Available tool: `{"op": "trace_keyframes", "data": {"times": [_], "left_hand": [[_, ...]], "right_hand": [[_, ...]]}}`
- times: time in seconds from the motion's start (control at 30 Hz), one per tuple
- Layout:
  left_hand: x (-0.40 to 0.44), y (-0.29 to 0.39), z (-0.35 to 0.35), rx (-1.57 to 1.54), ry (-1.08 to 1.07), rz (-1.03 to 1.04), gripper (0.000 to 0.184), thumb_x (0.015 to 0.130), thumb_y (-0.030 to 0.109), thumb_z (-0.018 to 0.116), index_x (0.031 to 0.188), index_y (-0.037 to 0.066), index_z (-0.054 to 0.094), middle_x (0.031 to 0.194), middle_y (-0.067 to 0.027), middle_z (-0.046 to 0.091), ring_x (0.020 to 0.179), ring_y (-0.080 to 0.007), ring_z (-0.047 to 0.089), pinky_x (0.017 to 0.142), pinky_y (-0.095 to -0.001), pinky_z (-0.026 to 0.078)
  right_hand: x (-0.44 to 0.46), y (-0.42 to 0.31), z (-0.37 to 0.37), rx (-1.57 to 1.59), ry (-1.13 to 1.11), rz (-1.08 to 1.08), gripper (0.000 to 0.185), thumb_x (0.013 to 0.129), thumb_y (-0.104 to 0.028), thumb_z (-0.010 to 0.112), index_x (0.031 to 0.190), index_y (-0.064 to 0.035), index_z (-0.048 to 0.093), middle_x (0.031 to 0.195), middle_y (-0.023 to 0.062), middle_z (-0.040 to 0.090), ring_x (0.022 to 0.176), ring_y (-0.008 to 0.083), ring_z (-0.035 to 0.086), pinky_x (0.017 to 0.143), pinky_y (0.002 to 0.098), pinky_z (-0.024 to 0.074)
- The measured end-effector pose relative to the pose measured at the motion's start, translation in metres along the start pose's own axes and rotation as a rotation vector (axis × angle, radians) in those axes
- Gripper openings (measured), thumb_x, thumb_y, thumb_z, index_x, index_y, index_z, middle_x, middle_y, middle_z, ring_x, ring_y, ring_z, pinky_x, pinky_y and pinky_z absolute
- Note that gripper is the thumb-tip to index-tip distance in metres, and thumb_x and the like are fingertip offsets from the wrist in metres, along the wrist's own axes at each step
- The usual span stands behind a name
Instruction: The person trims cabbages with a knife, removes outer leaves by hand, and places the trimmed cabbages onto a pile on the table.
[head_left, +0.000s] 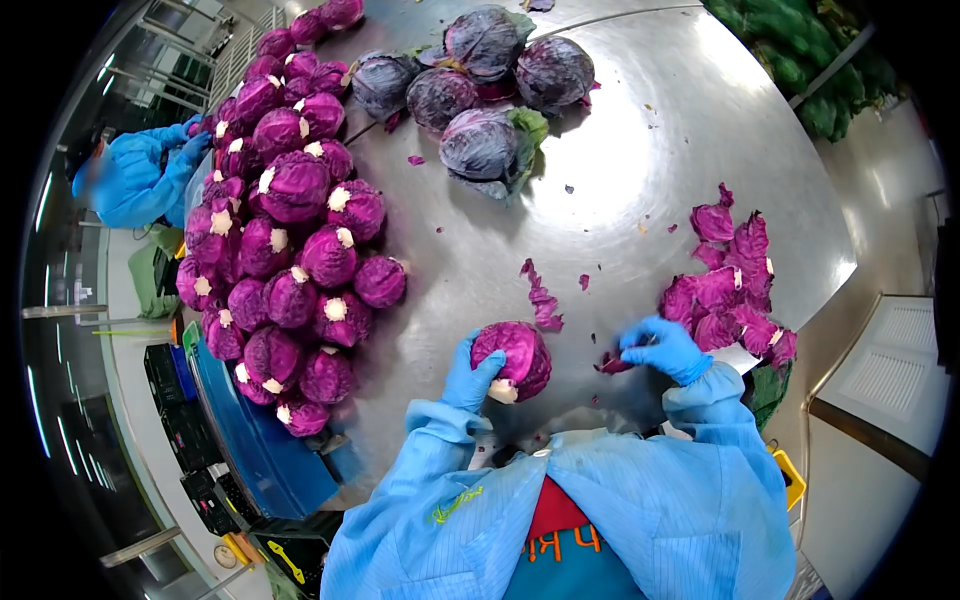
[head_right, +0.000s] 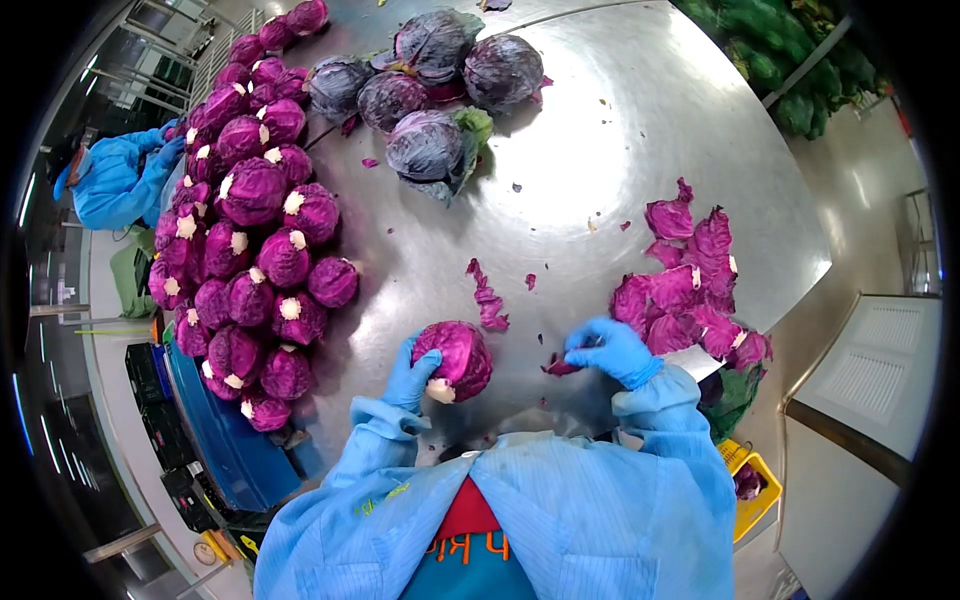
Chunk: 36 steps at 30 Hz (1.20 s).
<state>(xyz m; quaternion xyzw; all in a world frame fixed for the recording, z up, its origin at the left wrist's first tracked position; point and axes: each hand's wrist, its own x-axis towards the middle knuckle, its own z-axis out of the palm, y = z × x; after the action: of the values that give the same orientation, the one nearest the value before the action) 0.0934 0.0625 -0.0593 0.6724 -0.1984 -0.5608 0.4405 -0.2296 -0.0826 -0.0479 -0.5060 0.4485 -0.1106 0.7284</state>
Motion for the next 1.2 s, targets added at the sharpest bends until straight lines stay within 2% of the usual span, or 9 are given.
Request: {"op": "trace_keyframes", "data": {"times": [0.1,0.23,0.37,0.43,0.7,0.8,1.03,1.1,1.2], "left_hand": [[0.002,0.008,0.023,0.039,0.162,0.279,0.071,0.085,0.023,0.071,0.142,0.003,0.034,0.131,-0.0148,0.048,0.12,-0.0221,0.048,0.105,-0.0335,0.037],[-0.008,0.023,0.013,0.109,0.078,0.174,0.061,0.087,0.027,0.065,0.138,0.003,0.041,0.133,-0.0146,0.048,0.119,-0.0246,0.049,0.105,-0.0351,0.038],[0.001,-0.031,-0.014,-0.442,0.052,0.044,0.064,0.086,0.044,0.058,0.134,0.003,0.047,0.13,-0.0136,0.054,0.119,-0.0282,0.053,0.103,-0.0419,0.042],[-0.002,-0.035,-0.014,-0.543,0.037,0.028,0.062,0.086,0.044,0.058,0.133,0.004,0.048,0.131,-0.0127,0.053,0.12,-0.0282,0.052,0.103,-0.0434,0.043],[-0.021,0.028,0.049,0.334,0.441,0.625,0.053,0.091,0.026,0.055,0.137,0.003,0.042,0.134,-0.0113,0.049,0.125,-0.0256,0.045,0.108,-0.0375,0.033],[-0.003,0.011,0.034,0.273,0.164,0.581,0.042,0.096,0.025,0.049,0.129,0.001,0.053,0.137,-0.015,0.047,0.128,-0.0289,0.043,0.11,-0.0406,0.029],[-0.027,0.09,0.046,1.131,-0.391,0.679,0.111,0.054,0.04,0.085,0.146,0.009,0.033,0.145,-0.0276,0.028,0.131,-0.0433,0.031,0.112,-0.0473,0.024],[-0.022,0.085,0.048,1.234,-0.325,0.715,0.105,0.053,0.037,0.086,0.141,0.01,0.038,0.139,-0.0265,0.035,0.123,-0.0434,0.039,0.106,-0.0479,0.03],[-0.025,0.089,0.064,1.335,-0.221,0.675,0.101,0.05,0.035,0.087,0.135,0.007,0.04,0.134,-0.0242,0.04,0.116,-0.0407,0.044,0.099,-0.0471,0.037]], "right_hand": [[0.019,0.007,0.011,-0.472,0.544,-0.39,0.034,0.08,-0.004,0.068,0.114,-0.0067,0.062,0.106,0.0101,0.063,0.093,0.0224,0.063,0.078,0.0309,0.0508],[0.062,-0.017,0.08,-0.755,0.581,-0.831,0.041,0.081,-0.004,0.056,0.122,-0.0128,0.059,0.117,0.0135,0.061,0.104,0.032,0.06,0.094,0.0412,0.0461],[0.116,-0.024,0.103,-1.205,0.369,-0.496,0.043,0.091,-0.019,0.047,0.134,-0.0216,0.047,0.141,0.0098,0.046,0.132,0.0328,0.039,0.108,0.0649,0.0175],[0.157,-0.014,0.081,-1.264,0.652,-0.451,0.042,0.092,-0.023,0.045,0.133,-0.0232,0.048,0.144,0.0086,0.043,0.134,0.034,0.036,0.109,0.0663,0.0142],[0.083,-0.042,-0.068,-1.071,1.088,0.273,0.043,0.097,-0.038,0.037,0.139,-0.0336,0.04,0.153,0.0113,0.028,0.143,0.0366,0.017,0.105,0.0737,0.0024],[0.037,-0.011,-0.087,-0.925,1.156,0.407,0.041,0.095,-0.032,0.04,0.136,-0.04,0.041,0.154,0.0048,0.027,0.142,0.0408,0.018,0.1,0.0784,0.0036],[-0.077,0.073,-0.086,-0.778,1.361,0.515,0.049,0.093,-0.031,0.049,0.14,-0.0378,0.039,0.149,0.0093,0.034,0.135,0.0395,0.031,0.103,0.0639,0.0293],[-0.105,0.118,-0.096,-0.645,1.424,0.29,0.049,0.092,-0.024,0.053,0.139,-0.0307,0.044,0.14,0.0174,0.044,0.123,0.0365,0.047,0.104,0.0442,0.0376],[-0.117,0.09,-0.071,-1.065,1.562,0.635,0.054,0.091,-0.019,0.056,0.142,-0.0299,0.042,0.146,0.017,0.034,0.126,0.034,0.044,0.102,0.038,0.0381]]}}
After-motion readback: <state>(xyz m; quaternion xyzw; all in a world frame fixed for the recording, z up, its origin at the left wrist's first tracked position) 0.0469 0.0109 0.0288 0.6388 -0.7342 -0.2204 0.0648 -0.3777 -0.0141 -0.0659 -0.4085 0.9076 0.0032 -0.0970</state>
